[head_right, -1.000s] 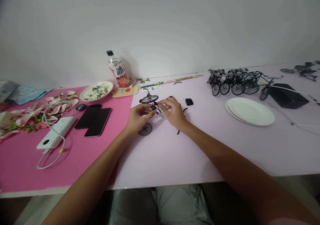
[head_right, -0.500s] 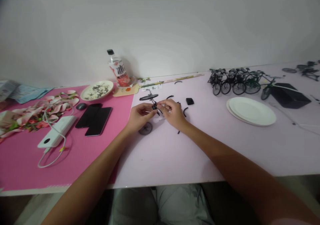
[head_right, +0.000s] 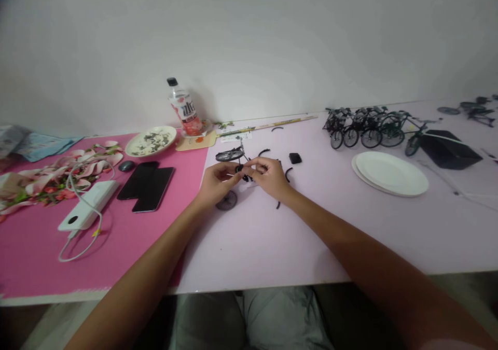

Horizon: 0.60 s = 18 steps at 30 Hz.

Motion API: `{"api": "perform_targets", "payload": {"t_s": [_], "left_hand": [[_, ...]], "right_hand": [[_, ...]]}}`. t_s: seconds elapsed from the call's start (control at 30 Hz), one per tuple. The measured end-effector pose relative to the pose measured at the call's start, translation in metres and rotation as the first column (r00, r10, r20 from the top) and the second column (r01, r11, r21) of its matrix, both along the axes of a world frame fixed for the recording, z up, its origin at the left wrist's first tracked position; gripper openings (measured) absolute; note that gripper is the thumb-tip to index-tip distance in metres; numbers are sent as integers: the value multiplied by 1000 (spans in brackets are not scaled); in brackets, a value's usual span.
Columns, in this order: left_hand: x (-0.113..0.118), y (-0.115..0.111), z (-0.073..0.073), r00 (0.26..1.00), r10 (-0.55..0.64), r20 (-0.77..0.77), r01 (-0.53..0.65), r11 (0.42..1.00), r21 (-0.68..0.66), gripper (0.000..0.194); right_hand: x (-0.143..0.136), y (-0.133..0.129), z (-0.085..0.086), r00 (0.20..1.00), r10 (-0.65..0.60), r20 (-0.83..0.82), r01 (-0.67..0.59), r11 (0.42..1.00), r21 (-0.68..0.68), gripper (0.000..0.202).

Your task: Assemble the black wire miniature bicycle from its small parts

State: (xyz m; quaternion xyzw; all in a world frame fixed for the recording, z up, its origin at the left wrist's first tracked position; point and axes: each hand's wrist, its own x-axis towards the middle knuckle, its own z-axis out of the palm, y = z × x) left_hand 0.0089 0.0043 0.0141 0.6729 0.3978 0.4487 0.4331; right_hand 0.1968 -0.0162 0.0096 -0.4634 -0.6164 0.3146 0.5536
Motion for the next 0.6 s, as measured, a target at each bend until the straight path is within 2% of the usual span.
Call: {"api": "perform_targets", "payload": {"t_s": [0.1, 0.23, 0.47, 0.53, 0.6], "left_hand": [[0, 1, 0, 1000, -18, -12, 18, 1000, -2, 38], [-2, 2, 0, 999, -38, -6, 38, 999, 37, 38], [-2, 2, 3, 1000, -12, -16, 13, 999, 38, 36], [-2, 4, 4, 1000, 20, 4, -21, 999, 34, 35], [-3, 6, 4, 996, 89, 15, -90, 995, 31, 35]], "right_hand": [[2, -2, 7, 1000, 26, -8, -26, 999, -35, 39], [7, -4, 15, 992, 124, -7, -124, 988, -90, 37], [14, -2, 20, 981, 194, 7, -190, 967, -172, 41], [19, 1, 22, 987, 159, 22, -153, 973, -171, 46], [27, 4, 26, 998, 23, 54, -17, 995, -98, 50]]}}
